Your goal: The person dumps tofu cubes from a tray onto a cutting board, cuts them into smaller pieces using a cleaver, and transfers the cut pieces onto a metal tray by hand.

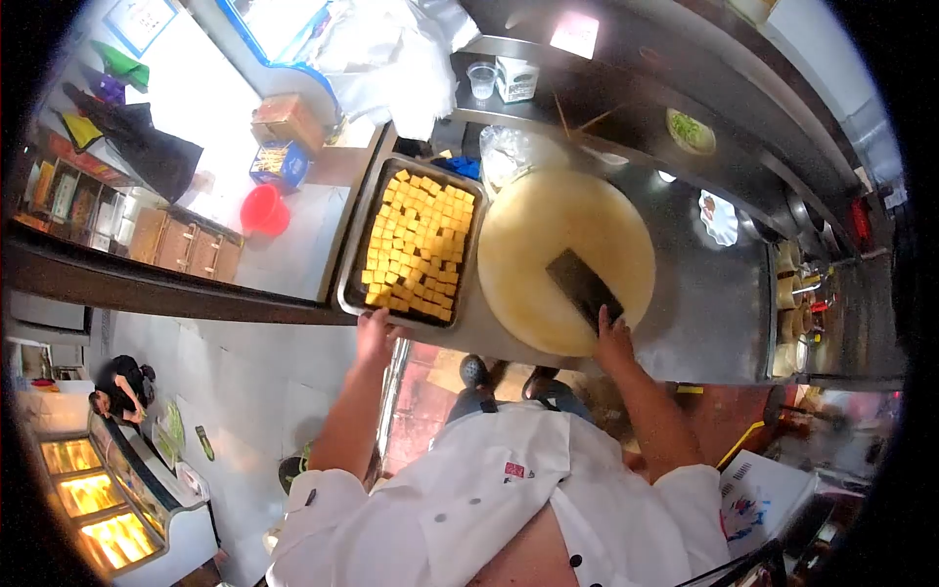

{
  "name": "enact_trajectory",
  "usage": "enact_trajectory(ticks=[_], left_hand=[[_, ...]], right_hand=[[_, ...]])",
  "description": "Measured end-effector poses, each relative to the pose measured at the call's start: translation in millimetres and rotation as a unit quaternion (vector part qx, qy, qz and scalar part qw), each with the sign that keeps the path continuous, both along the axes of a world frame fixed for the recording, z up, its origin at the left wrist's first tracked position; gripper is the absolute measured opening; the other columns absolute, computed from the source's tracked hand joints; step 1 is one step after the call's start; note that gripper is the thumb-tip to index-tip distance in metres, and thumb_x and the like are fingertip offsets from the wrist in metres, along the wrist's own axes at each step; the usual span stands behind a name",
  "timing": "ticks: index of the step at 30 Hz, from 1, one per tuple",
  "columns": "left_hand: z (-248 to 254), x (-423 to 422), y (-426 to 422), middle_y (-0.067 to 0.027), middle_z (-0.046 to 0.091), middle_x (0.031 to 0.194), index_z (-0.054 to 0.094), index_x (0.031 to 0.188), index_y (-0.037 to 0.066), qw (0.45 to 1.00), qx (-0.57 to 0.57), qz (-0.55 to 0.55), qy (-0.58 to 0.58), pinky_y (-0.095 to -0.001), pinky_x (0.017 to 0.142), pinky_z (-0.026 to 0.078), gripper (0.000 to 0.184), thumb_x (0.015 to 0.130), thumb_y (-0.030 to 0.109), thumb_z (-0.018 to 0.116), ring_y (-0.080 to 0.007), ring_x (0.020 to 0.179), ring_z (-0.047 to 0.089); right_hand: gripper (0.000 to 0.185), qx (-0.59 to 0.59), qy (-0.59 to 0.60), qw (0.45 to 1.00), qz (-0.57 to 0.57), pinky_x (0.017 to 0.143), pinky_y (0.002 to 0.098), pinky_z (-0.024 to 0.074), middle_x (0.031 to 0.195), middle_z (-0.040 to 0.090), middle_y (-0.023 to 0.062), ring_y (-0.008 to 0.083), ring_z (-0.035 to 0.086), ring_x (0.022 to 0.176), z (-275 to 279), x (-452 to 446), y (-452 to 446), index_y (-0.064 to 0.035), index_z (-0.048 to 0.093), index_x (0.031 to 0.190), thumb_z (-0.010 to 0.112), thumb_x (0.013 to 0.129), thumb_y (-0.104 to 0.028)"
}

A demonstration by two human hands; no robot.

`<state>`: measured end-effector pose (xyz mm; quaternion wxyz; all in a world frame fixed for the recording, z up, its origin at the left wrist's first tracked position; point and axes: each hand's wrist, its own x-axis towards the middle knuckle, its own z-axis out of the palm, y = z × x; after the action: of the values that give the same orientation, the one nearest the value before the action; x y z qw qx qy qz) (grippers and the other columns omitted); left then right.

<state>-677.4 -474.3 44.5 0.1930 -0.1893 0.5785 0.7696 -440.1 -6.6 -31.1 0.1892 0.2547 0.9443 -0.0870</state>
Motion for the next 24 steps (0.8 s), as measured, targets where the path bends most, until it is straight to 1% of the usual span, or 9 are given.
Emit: enact_trajectory(ticks=[4, 7, 9, 10, 13, 15, 19, 21, 24], left_hand=[[-17.9, -16.8, -23.3, -0.0103, 0.062, 0.114, 0.053, 0.126, 0.005, 0.997, 0.023, -0.077, -0.021, -0.0440, 0.085, 0.056, 0.032, 0.099, 0.021, 0.060, -0.0252, 0.101, 0.064], [-23.2, -3.4, -35.2, -0.0085, 0.062, 0.113, 0.056, 0.123, 0.006, 0.985, -0.036, -0.150, -0.082, -0.0419, 0.085, 0.057, 0.030, 0.099, 0.023, 0.062, -0.0235, 0.101, 0.064], [-24.8, 24.0, -33.0, -0.0086, 0.064, 0.114, 0.056, 0.126, 0.006, 0.981, -0.050, -0.181, -0.057, -0.0424, 0.090, 0.056, 0.033, 0.099, 0.024, 0.063, -0.0246, 0.103, 0.066], [-25.5, 36.0, -30.4, -0.0086, 0.065, 0.114, 0.056, 0.127, 0.005, 0.977, -0.065, -0.190, -0.066, -0.0412, 0.090, 0.056, 0.034, 0.099, 0.025, 0.063, -0.0241, 0.103, 0.066], [-29.2, 76.0, -11.7, -0.0088, 0.066, 0.113, 0.057, 0.129, 0.005, 0.970, -0.112, -0.201, -0.080, -0.0379, 0.089, 0.056, 0.038, 0.101, 0.029, 0.064, -0.0226, 0.104, 0.066], [-28.8, 94.7, 4.7, -0.0086, 0.067, 0.113, 0.057, 0.131, 0.004, 0.964, -0.133, -0.215, -0.076, -0.0364, 0.088, 0.055, 0.041, 0.100, 0.029, 0.065, -0.0218, 0.104, 0.066], [-26.5, 128.1, 34.6, -0.0092, 0.070, 0.113, 0.062, 0.131, 0.001, 0.945, -0.245, -0.216, 0.021, -0.0334, 0.090, 0.053, 0.044, 0.098, 0.029, 0.067, -0.0208, 0.104, 0.066], [-19.6, 137.7, 47.8, -0.0146, 0.071, 0.114, 0.063, 0.127, -0.001, 0.900, -0.363, -0.222, 0.097, -0.0361, 0.091, 0.053, 0.044, 0.096, 0.029, 0.067, -0.0262, 0.105, 0.067], [-0.3, 138.6, 60.2, -0.0184, 0.069, 0.113, 0.063, 0.121, 0.003, 0.773, -0.535, -0.217, 0.264, -0.0445, 0.092, 0.054, 0.041, 0.091, 0.030, 0.069, -0.0362, 0.106, 0.066]], right_hand=[[0.103, 0.014, 0.011, 1.000, 0.023, 0.111, 0.0534, 0.0421, 0.156, 0.027, 0.0405, 0.0552, 0.037, 0.141, 5.4, 4.3, -1.3, -0.0128, -0.002, 0.166, 0.068, 0.090, -0.012], [0.100, -0.048, -0.005, 0.997, -0.059, 0.112, 0.0509, 0.0421, 0.159, 0.027, 0.0361, 0.0520, 0.040, 0.141, 69.4, -2.1, -11.9, -0.0115, 0.002, 0.166, 0.068, 0.091, -0.015], [0.072, -0.077, 0.043, 0.994, -0.059, 0.112, 0.0522, 0.0406, 0.151, 0.039, 0.0379, 0.0517, 0.049, 0.133, 109.8, 8.0, -8.2, -0.0079, 0.024, 0.162, 0.055, 0.100, -0.026], [0.072, -0.078, 0.042, 0.994, -0.059, 0.112, 0.0522, 0.0406, 0.151, 0.039, 0.0379, 0.0517, 0.049, 0.133, 113.7, 13.3, -2.9, -0.0079, 0.024, 0.162, 0.055, 0.100, -0.026], [0.058, -0.215, 0.164, 0.960, -0.065, 0.100, 0.0517, 0.0487, 0.132, 0.056, 0.0370, 0.0493, 0.060, 0.117, 118.2, 20.8, 18.7, -0.0037, 0.043, 0.150, 0.054, 0.103, -0.036], [0.052, -0.246, 0.238, 0.930, -0.135, 0.088, 0.0538, 0.0519, 0.111, 0.065, 0.0342, 0.0493, 0.064, 0.103, 118.8, 16.8, 29.4, 0.0027, 0.053, 0.136, 0.052, 0.106, -0.040], [0.049, -0.148, 0.335, 0.926, -0.088, 0.083, 0.0552, 0.0526, 0.108, 0.065, 0.0328, 0.0500, 0.065, 0.098, 123.0, -2.4, 53.7, 0.0077, 0.051, 0.133, 0.049, 0.108, -0.035], [0.044, -0.166, 0.280, 0.943, -0.064, 0.081, 0.0546, 0.0533, 0.107, 0.066, 0.0312, 0.0495, 0.066, 0.096, 134.6, -15.8, 74.2, 0.0094, 0.051, 0.132, 0.047, 0.109, -0.028], [0.042, -0.133, 0.306, 0.942, -0.026, 0.080, 0.0537, 0.0543, 0.109, 0.066, 0.0307, 0.0470, 0.067, 0.097, 91.0, -30.1, 107.8, 0.0076, 0.050, 0.134, 0.046, 0.110, -0.026]])
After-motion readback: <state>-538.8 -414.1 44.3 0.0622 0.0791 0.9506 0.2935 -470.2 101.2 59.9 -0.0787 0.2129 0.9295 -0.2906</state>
